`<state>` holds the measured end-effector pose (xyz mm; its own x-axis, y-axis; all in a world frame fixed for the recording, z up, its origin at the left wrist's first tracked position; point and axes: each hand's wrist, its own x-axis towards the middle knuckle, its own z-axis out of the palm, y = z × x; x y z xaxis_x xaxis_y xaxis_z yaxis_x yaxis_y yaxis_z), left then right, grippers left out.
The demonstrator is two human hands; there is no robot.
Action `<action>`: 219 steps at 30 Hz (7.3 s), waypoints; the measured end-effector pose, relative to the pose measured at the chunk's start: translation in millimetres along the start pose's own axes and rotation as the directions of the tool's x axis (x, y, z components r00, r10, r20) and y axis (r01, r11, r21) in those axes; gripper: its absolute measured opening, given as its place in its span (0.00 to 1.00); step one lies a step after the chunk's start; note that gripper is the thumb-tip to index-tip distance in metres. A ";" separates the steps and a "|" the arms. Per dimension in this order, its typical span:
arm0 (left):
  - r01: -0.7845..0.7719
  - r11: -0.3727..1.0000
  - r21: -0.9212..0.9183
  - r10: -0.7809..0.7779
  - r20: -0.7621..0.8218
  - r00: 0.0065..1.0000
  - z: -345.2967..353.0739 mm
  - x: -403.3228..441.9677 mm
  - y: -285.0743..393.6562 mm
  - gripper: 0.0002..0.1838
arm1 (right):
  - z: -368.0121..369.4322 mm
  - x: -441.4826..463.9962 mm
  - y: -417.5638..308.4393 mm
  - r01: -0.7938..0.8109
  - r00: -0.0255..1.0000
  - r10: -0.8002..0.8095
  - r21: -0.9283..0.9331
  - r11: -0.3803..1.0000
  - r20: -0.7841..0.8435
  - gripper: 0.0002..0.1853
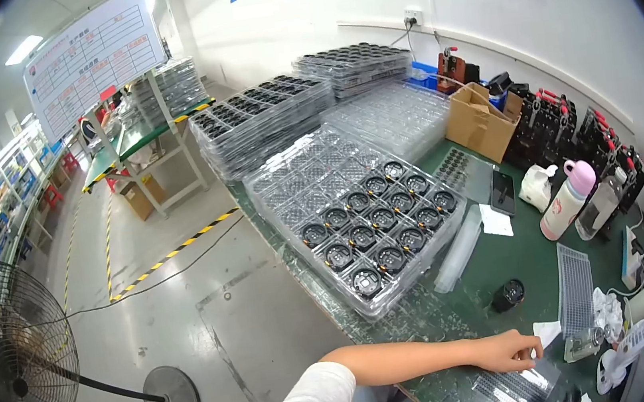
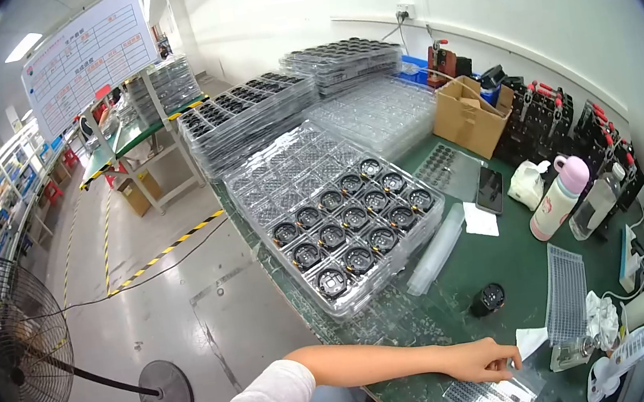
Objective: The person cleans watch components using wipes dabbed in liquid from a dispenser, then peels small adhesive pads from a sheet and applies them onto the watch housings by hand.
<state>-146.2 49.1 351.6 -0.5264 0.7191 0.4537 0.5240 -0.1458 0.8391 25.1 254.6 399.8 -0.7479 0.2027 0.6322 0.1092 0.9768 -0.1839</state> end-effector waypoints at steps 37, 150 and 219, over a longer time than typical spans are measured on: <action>0.195 0.777 -0.598 -0.422 -0.265 0.867 -34.6 7.2 -7.1 0.09 | 105.9 38.2 -90.6 0.078 0.875 -0.316 0.537 0.840 0.366 0.10; 0.548 0.469 -0.693 -0.724 0.054 0.688 -25.4 12.2 15.8 0.16 | 69.9 57.6 -71.7 -0.577 0.816 0.038 0.812 0.083 0.576 0.05; 0.423 0.581 -0.696 -0.675 -0.122 0.728 -27.4 12.3 13.7 0.12 | 100.6 86.8 -13.9 -0.169 0.983 0.184 0.502 0.848 0.020 0.09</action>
<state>-163.9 37.3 376.9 -0.8182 0.5389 -0.2000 -0.3841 -0.2537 0.8877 -107.2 251.8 381.4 -0.7279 0.3778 0.5722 -0.1095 0.7598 -0.6409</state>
